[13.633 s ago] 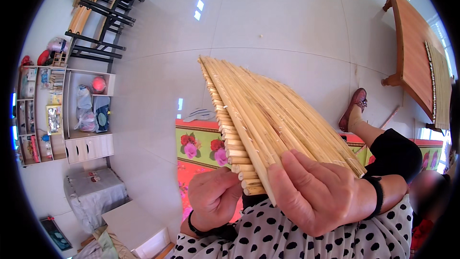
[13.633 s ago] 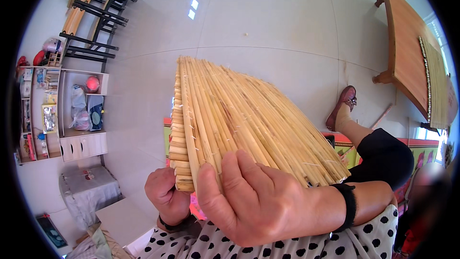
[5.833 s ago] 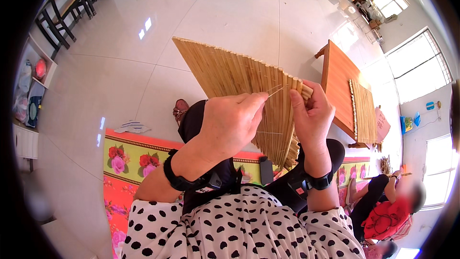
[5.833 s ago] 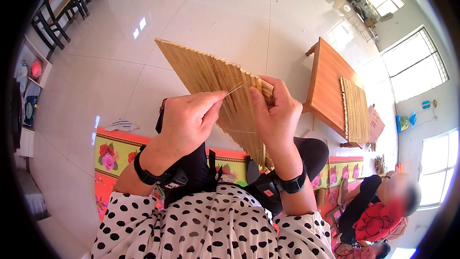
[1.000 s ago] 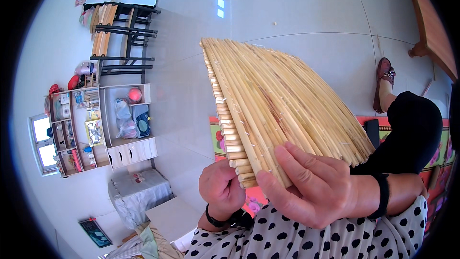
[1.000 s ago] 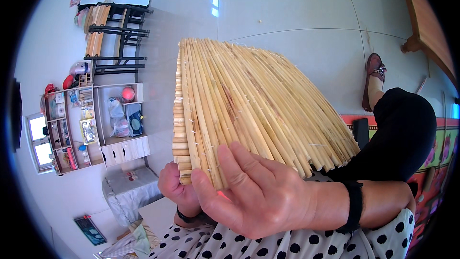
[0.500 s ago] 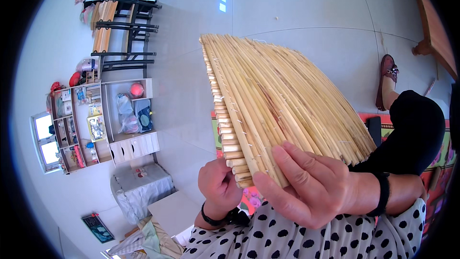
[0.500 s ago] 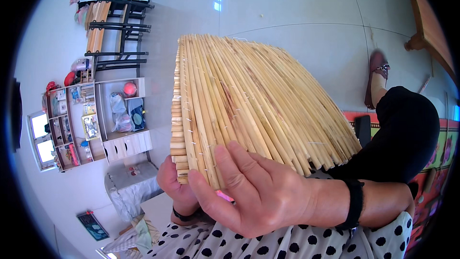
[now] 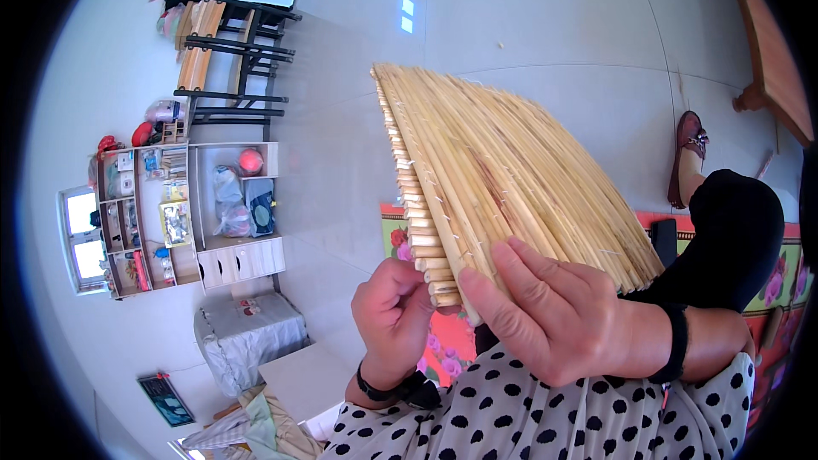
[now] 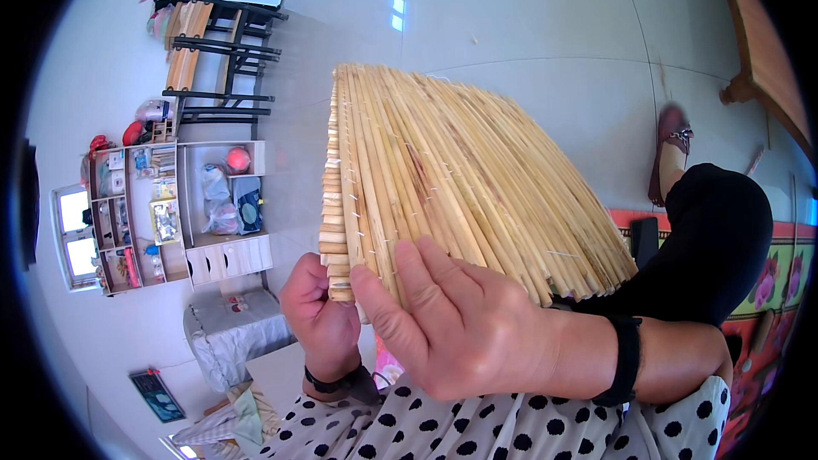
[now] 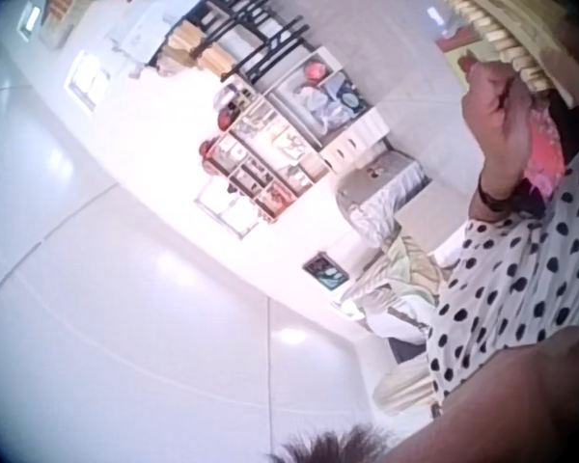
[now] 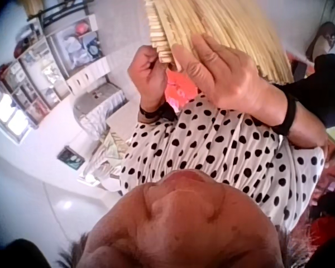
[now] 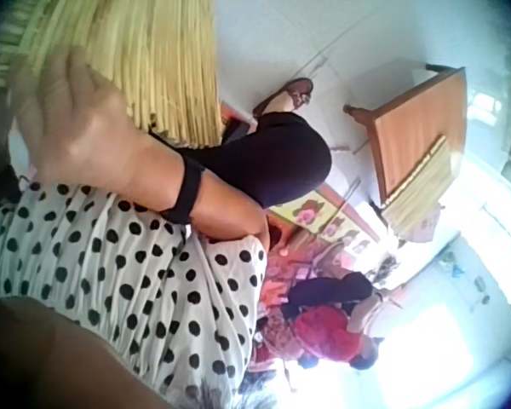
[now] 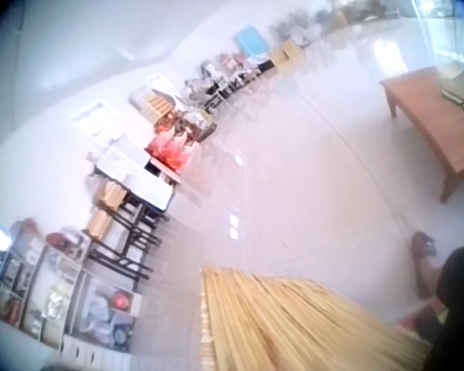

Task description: The person sits on a mat on the floor and weaves a bamboo mat by hand. They repeatedly pass a thin white string through the ends of parallel bamboo slats, pulling it tight to secure the structure. The person adjusts the mat's position and continues the repetitive threading process throughout the clip.

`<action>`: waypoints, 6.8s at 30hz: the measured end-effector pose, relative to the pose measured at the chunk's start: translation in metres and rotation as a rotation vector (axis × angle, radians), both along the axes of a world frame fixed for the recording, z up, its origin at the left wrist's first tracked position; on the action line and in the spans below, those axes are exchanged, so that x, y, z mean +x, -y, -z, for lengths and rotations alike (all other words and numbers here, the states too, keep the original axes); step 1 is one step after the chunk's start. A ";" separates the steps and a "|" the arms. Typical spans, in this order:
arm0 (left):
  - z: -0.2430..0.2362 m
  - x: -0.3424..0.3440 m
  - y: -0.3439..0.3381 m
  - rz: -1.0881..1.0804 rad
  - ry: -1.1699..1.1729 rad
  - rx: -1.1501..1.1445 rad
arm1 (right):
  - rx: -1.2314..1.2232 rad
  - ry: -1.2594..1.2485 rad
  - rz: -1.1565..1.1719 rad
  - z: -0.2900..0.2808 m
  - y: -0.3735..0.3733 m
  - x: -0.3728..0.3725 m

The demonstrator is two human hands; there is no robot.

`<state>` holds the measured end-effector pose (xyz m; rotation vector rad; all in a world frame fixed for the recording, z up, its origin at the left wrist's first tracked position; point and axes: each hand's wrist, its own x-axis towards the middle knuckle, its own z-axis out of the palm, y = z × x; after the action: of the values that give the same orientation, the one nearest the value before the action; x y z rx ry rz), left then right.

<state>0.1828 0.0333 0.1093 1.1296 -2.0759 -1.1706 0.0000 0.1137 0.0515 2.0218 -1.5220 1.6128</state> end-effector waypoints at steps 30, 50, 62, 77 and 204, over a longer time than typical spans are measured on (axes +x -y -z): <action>-0.001 -0.042 0.000 0.145 -0.207 0.125 | 0.000 0.001 0.099 0.012 0.005 -0.005; 0.050 -0.104 0.137 0.215 0.020 -0.964 | 0.357 0.201 0.105 -0.017 0.050 -0.154; 0.085 -0.169 0.139 0.406 0.064 -0.611 | 0.468 0.194 0.244 -0.041 0.032 -0.196; 0.135 -0.191 0.029 0.203 -0.253 -0.508 | 0.209 -0.012 0.696 -0.042 0.004 -0.158; 0.495 0.173 0.276 -0.242 0.787 -0.229 | 0.472 0.420 0.839 -0.039 -0.066 -0.111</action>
<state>0.3557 -0.2429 -0.3853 1.8569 -2.4247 -0.3669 -0.1110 0.1794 0.0909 0.8898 -2.6066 1.4143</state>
